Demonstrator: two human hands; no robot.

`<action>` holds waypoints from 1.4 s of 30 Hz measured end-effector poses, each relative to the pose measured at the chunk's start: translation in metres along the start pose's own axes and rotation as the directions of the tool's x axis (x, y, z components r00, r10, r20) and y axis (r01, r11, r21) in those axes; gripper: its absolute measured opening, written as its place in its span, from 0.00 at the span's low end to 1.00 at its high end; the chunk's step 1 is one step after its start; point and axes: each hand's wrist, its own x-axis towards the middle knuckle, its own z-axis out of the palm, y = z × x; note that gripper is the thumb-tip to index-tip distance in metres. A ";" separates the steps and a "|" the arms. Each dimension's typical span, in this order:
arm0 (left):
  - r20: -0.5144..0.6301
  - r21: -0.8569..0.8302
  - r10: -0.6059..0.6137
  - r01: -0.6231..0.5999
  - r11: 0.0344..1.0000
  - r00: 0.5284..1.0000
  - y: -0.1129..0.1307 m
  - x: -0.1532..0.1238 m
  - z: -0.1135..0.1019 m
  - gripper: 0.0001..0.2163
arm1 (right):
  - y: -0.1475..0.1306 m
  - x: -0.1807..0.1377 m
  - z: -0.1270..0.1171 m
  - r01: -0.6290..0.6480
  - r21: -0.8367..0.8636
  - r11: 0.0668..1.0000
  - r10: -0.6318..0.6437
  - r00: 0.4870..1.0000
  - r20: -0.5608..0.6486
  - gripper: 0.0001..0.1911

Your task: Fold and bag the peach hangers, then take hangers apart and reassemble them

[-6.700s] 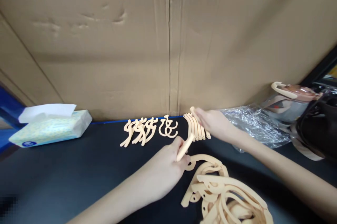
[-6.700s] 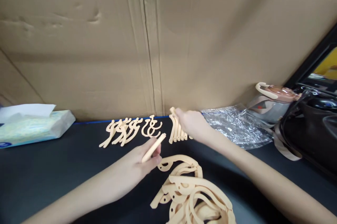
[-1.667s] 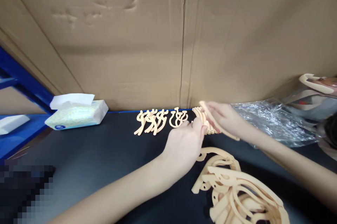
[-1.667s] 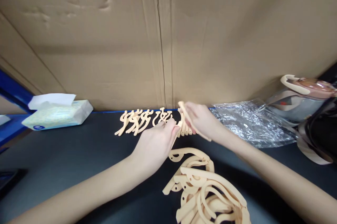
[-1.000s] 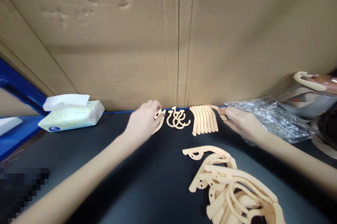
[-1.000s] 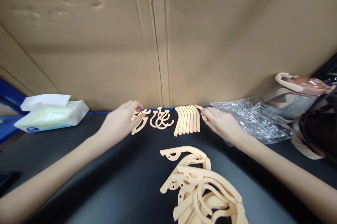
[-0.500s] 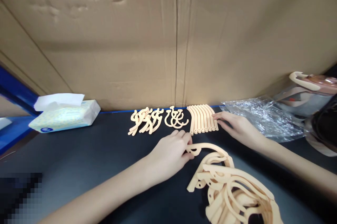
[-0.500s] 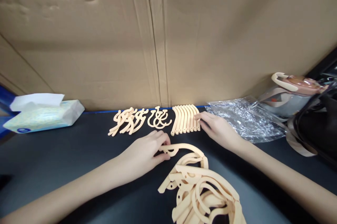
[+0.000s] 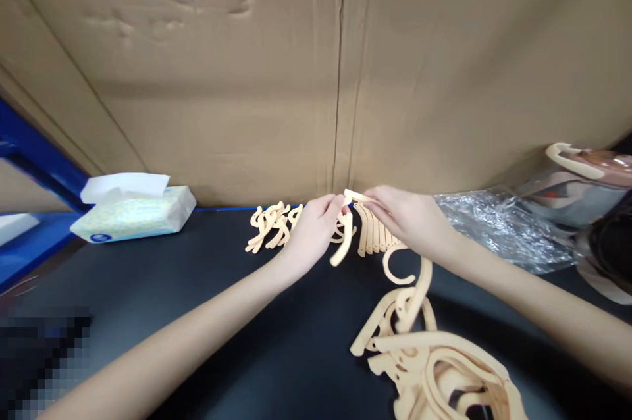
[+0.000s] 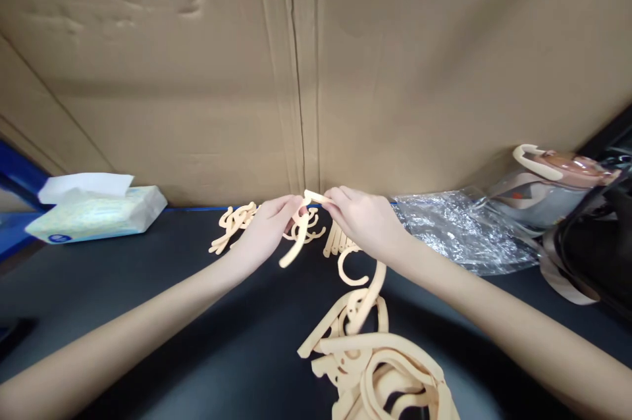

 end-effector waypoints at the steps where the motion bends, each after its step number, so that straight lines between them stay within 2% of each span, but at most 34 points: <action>1: -0.037 0.067 0.034 -0.031 0.997 0.999 0.000 0.003 -0.003 0.15 | -0.002 0.006 0.002 0.010 -0.021 1.000 -0.011 1.000 -0.015 0.15; 5: -0.136 0.353 0.144 -0.088 0.932 0.980 0.003 0.004 -0.009 0.15 | -0.009 0.026 0.008 -0.016 0.210 0.978 0.007 0.999 0.041 0.10; 9: -0.156 0.553 0.187 -0.071 0.830 0.970 0.006 -0.002 -0.005 0.12 | -0.002 0.040 0.011 -0.107 0.481 0.870 0.042 0.989 0.144 0.14; 11: -0.137 0.609 0.170 -0.052 0.792 0.976 0.004 -0.002 -0.011 0.12 | 0.006 0.044 0.009 -0.195 0.608 0.770 0.108 0.978 0.177 0.13; 14: -0.113 0.642 0.083 0.009 0.767 0.990 -0.009 0.005 -0.038 0.14 | 0.020 0.043 0.002 -0.289 0.732 0.617 0.208 0.957 0.203 0.10; 17: -0.127 0.649 -0.036 0.111 0.752 0.991 -0.030 0.017 -0.072 0.15 | 0.025 0.036 -0.004 -0.329 0.802 0.499 0.277 0.937 0.212 0.10; 19: -0.173 0.645 -0.083 0.177 0.743 0.981 -0.040 0.022 -0.083 0.13 | 0.024 0.031 -0.006 -0.338 0.855 0.393 0.330 0.920 0.212 0.11; 22: -0.191 0.611 -0.066 0.171 0.773 0.979 -0.038 0.021 -0.078 0.18 | 0.017 0.026 -0.007 -0.289 0.946 0.148 0.456 0.868 0.195 0.08; 24: -0.054 0.499 -0.089 0.104 0.861 0.995 -0.026 0.014 -0.065 0.26 | 0.013 0.024 -0.006 -0.180 0.982 0.055 0.531 0.838 0.124 0.03; 25: 0.081 0.377 -0.122 0.083 0.922 0.989 -0.018 0.010 -0.058 0.31 | 0.012 0.023 -0.006 -0.116 0.991 0.062 0.552 0.831 0.063 0.02; 26: 0.270 0.128 -0.149 0.118 0.985 0.951 -0.010 0.005 -0.051 0.35 | 0.012 0.022 -0.006 -0.054 0.994 0.090 0.565 0.825 -0.006 0.03; 27: 0.416 -0.109 -0.131 0.192 0.975 0.900 -0.002 0.000 -0.046 0.34 | 0.013 0.021 -0.006 0.001 0.992 0.127 0.570 0.818 -0.073 0.05; 29: 0.469 -0.422 -0.082 0.305 0.854 0.879 0.009 -0.008 -0.038 0.23 | 0.017 0.020 -0.007 0.057 0.973 0.223 0.549 0.818 -0.174 0.10; 30: 0.444 -0.503 -0.087 0.328 0.799 0.892 0.012 -0.011 -0.036 0.18 | 0.019 0.019 -0.007 0.067 0.960 0.271 0.525 0.826 -0.206 0.11; 33: 0.357 -0.598 -0.158 0.355 0.718 0.921 0.012 -0.014 -0.034 0.13 | 0.024 0.016 -0.008 0.041 0.896 0.442 0.413 0.878 -0.244 0.14; 36: 0.306 -0.625 -0.230 0.377 0.683 0.924 0.008 -0.013 -0.032 0.12 | 0.019 0.012 -0.009 0.004 0.722 0.692 0.224 0.949 -0.220 0.13; 39: 0.323 -0.648 -0.295 0.437 0.624 0.899 0.007 -0.015 -0.028 0.09 | 0.008 0.006 -0.009 0.016 0.369 0.929 0.041 0.988 -0.146 0.13; 40: 0.358 -0.655 -0.301 0.467 0.594 0.884 0.007 -0.016 -0.027 0.08 | 0.005 0.004 -0.008 0.037 0.214 0.976 -0.009 0.992 -0.129 0.13; 42: 0.463 -0.650 -0.280 0.537 0.537 0.841 0.009 -0.019 -0.025 0.07 | 0.002 0.000 -0.005 0.103 -0.070 0.992 -0.111 0.987 -0.115 0.12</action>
